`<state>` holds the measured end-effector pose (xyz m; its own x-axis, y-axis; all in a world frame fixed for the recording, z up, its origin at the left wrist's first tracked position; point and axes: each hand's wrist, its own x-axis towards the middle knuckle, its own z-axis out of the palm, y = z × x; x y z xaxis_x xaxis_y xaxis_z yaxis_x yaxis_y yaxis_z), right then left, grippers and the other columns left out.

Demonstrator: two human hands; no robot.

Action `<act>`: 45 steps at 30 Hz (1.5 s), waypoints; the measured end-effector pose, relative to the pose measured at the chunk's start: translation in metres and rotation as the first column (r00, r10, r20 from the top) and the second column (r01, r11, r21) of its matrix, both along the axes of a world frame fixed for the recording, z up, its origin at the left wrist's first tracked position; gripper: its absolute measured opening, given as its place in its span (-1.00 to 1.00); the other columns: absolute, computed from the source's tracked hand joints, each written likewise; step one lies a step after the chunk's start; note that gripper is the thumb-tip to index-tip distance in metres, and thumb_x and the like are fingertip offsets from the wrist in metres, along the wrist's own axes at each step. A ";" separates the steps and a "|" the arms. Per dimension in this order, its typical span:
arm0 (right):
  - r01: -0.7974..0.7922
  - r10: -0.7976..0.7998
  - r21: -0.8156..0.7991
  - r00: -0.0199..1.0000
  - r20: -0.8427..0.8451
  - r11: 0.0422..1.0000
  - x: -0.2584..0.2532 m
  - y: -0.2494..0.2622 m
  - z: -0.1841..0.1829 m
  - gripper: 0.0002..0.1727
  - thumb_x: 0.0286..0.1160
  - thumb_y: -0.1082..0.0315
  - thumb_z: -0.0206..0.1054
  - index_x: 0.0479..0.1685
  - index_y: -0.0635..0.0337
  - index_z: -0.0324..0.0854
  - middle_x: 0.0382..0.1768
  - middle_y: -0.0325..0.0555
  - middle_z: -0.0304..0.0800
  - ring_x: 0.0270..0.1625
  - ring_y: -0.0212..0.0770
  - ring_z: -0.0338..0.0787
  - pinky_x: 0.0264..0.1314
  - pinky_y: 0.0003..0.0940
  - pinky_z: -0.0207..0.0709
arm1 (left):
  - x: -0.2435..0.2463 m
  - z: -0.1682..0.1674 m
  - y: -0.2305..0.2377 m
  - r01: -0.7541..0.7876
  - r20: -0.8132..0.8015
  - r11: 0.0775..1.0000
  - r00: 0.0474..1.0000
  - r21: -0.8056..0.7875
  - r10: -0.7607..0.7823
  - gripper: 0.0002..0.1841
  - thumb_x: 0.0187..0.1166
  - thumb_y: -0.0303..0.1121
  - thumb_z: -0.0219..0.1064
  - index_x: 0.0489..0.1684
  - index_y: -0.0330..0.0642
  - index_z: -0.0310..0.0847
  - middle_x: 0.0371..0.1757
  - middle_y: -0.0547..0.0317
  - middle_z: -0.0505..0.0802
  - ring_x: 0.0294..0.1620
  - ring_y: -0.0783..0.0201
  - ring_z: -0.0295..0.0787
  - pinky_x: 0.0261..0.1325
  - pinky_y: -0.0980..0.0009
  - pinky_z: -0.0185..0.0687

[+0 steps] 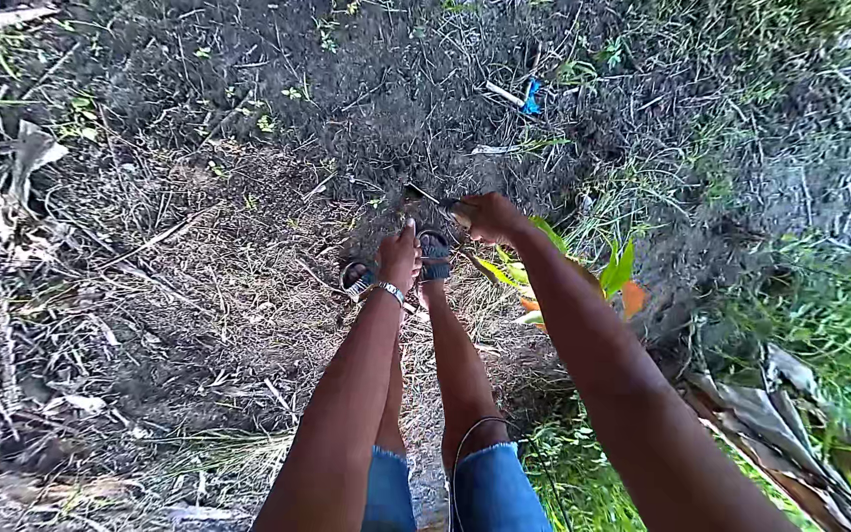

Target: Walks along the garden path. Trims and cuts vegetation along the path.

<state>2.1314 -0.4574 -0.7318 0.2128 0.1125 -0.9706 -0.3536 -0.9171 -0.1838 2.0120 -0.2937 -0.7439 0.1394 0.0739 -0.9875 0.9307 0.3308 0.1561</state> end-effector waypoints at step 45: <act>-0.031 0.043 -0.065 0.980 0.194 0.997 -0.008 -0.004 0.116 -0.18 0.27 0.35 0.47 0.71 -0.28 0.46 0.17 0.18 0.86 0.22 0.27 0.83 0.27 0.42 0.60 | 0.020 0.154 0.084 -0.562 0.003 0.337 0.511 -0.756 0.860 -0.56 0.83 -0.21 -0.04 -0.55 -0.10 0.55 -0.58 0.24 0.63 -0.63 0.34 0.59 -0.52 0.47 0.58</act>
